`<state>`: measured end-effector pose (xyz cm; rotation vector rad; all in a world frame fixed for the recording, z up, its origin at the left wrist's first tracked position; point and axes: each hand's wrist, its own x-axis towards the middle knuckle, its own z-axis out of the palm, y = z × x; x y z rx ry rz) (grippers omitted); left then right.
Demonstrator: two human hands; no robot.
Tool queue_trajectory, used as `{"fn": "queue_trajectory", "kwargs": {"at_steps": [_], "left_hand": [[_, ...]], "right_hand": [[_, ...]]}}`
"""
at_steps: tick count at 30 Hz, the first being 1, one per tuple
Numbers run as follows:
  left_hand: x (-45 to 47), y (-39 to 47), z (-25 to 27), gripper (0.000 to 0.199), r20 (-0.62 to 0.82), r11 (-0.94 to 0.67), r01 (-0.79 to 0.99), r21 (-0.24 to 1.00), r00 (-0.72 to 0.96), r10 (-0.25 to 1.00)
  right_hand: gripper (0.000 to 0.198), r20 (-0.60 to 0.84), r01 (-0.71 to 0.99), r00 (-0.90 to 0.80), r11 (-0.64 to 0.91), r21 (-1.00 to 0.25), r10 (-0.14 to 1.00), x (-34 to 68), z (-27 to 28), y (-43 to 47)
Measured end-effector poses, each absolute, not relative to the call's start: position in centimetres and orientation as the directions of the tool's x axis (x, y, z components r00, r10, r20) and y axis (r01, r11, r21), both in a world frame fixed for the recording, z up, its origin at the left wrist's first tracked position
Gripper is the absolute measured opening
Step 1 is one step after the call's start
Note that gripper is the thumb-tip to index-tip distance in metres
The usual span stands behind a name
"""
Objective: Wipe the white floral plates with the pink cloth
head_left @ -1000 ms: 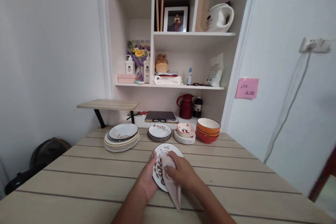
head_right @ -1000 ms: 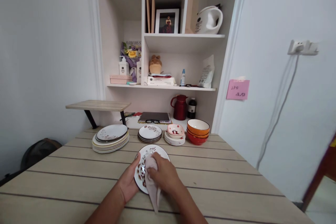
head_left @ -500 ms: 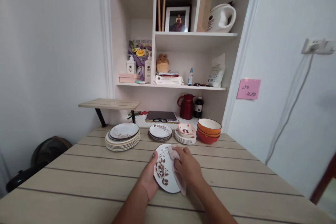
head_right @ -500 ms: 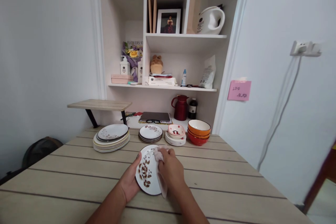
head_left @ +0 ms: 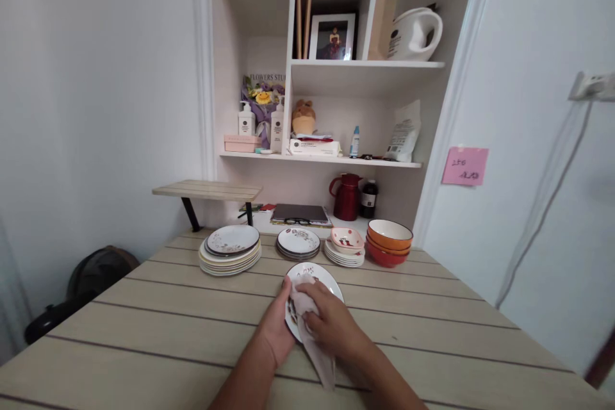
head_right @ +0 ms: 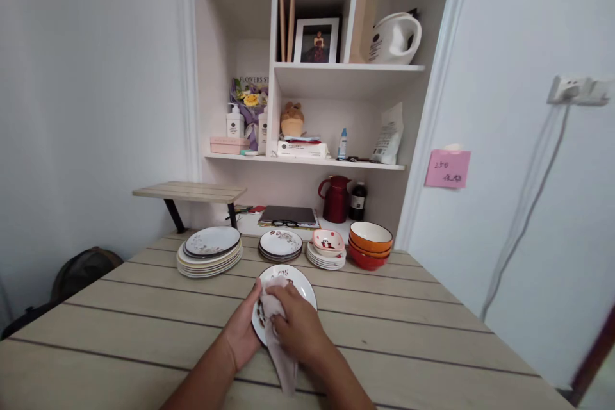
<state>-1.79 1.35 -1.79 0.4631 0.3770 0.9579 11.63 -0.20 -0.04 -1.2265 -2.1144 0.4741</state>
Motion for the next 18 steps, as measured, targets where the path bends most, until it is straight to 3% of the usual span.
{"fn": "queue_trajectory", "kwargs": {"at_steps": [4,8,13,18], "left_hand": [[-1.7,1.2,-1.9,0.067,-0.115,0.498,-0.674,0.545,0.529,0.841],[-1.6,1.3,-2.3,0.069,-0.117,0.518,-0.662,0.542,0.550,0.827],[-1.8,1.4,-2.3,0.069,-0.124,0.522,-0.655,0.547,0.553,0.824],[-1.9,1.4,-2.0,0.067,-0.110,0.505,-0.662,0.554,0.543,0.832]], "right_hand": [[0.060,0.328,0.773,-0.187,0.345,-0.532,0.926,12.4,-0.6,0.7],[0.051,0.248,0.866,-0.069,0.181,-0.465,0.966,14.1,0.0,0.8],[0.041,0.188,0.755,-0.296,0.350,-0.555,0.936,14.1,0.9,-0.3],[0.048,0.317,0.628,-0.394,0.505,-0.593,0.863,11.8,0.3,-0.8]]}}
